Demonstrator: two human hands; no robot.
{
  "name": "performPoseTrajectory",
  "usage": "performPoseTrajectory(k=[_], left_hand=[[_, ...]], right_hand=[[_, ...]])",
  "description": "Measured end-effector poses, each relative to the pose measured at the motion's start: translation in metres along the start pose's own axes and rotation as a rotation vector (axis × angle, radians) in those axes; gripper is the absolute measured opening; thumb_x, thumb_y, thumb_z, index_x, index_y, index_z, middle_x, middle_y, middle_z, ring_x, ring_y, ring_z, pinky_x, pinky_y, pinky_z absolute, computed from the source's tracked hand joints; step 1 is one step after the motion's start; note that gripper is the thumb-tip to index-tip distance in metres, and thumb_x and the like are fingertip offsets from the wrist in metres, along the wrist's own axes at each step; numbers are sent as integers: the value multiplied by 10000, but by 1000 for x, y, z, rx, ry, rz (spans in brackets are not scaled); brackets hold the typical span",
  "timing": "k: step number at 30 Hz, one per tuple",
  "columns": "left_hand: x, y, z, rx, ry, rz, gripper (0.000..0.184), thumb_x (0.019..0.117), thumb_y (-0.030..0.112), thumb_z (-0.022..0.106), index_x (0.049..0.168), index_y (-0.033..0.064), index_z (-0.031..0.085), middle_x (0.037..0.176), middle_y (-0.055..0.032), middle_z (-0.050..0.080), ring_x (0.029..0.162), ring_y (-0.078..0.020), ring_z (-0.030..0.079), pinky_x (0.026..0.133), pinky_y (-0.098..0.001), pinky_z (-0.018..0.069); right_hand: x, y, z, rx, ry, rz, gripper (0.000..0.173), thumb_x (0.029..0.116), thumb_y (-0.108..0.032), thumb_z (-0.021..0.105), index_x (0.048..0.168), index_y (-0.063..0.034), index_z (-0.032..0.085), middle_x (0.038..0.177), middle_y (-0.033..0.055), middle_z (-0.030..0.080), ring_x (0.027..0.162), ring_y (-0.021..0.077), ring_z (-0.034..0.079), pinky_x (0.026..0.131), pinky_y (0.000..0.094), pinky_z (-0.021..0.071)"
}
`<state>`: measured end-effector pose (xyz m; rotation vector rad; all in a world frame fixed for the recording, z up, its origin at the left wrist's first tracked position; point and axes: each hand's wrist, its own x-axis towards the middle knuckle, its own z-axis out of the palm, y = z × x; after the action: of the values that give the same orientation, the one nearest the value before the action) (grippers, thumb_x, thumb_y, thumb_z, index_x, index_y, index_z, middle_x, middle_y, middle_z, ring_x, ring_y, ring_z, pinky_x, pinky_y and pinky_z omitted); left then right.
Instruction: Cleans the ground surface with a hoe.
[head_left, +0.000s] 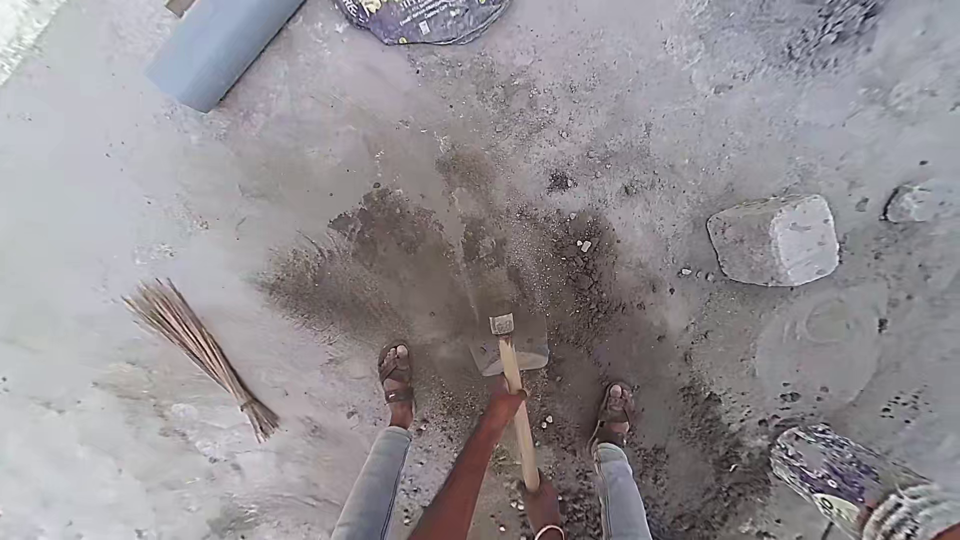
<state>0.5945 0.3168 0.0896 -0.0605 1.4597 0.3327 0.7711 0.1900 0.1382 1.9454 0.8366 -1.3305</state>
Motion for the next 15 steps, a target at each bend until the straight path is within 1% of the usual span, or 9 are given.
performPoseTrajectory(k=[3,5,6,7,9,11,12,13,15], left_hand=[[61,183,-49,-10,135,375,678,1010,153,646,1557,-30,290,1411,-304,529,1249,-386,585,1050,-520,489],[85,304,-75,9,252,580,697,1004,145,638,1569,6,253,1320,-279,584,1090,-355,659,930,-494,559],[88,358,-87,35,312,654,696,999,122,630,1570,27,243,1277,-256,605,1009,-319,682,865,-460,580],[89,402,-94,64,352,709,709,998,101,613,1584,45,218,1293,-241,595,974,-292,695,825,-431,600],[94,460,-100,143,416,778,707,993,91,591,1586,61,207,1316,-211,573,951,-247,693,780,-386,606],[103,488,-101,279,507,818,708,986,112,605,1578,42,223,1352,-190,557,1038,-223,679,843,-370,602],[108,497,-98,387,559,804,720,984,131,610,1582,33,221,1421,-198,530,1172,-241,634,952,-396,560],[115,503,-95,506,622,757,733,979,139,609,1584,19,213,1448,-219,513,1239,-270,603,1004,-429,531],[129,504,-85,673,699,590,777,978,151,584,1599,-1,141,1452,-246,498,1236,-301,601,996,-454,528]], right_hand=[[60,-183,-76,156,193,-385,491,946,-279,776,1263,72,644,1053,263,713,994,386,697,929,573,532],[77,-314,-127,185,269,-572,440,957,-292,757,1241,31,663,1033,246,717,977,405,697,881,619,531],[80,-377,-149,198,283,-654,420,965,-293,742,1239,14,661,1052,242,716,997,408,695,889,626,526],[83,-433,-170,225,292,-730,400,963,-277,736,1240,0,658,1057,231,717,1002,394,697,887,612,529],[87,-525,-207,308,274,-849,393,940,-219,739,1258,-8,644,1098,209,711,1030,352,696,896,561,541],[84,-583,-233,355,234,-895,399,963,-209,713,1296,-6,629,1189,197,700,1107,317,686,939,518,541],[84,-597,-243,351,218,-893,419,993,-229,685,1339,-6,606,1251,200,685,1172,315,670,975,518,538],[87,-603,-245,352,213,-879,408,997,-232,677,1336,-15,613,1267,196,682,1192,314,666,972,525,541],[101,-596,-239,309,213,-844,381,956,-186,684,1301,-35,633,1253,186,688,1178,314,674,935,531,556]])
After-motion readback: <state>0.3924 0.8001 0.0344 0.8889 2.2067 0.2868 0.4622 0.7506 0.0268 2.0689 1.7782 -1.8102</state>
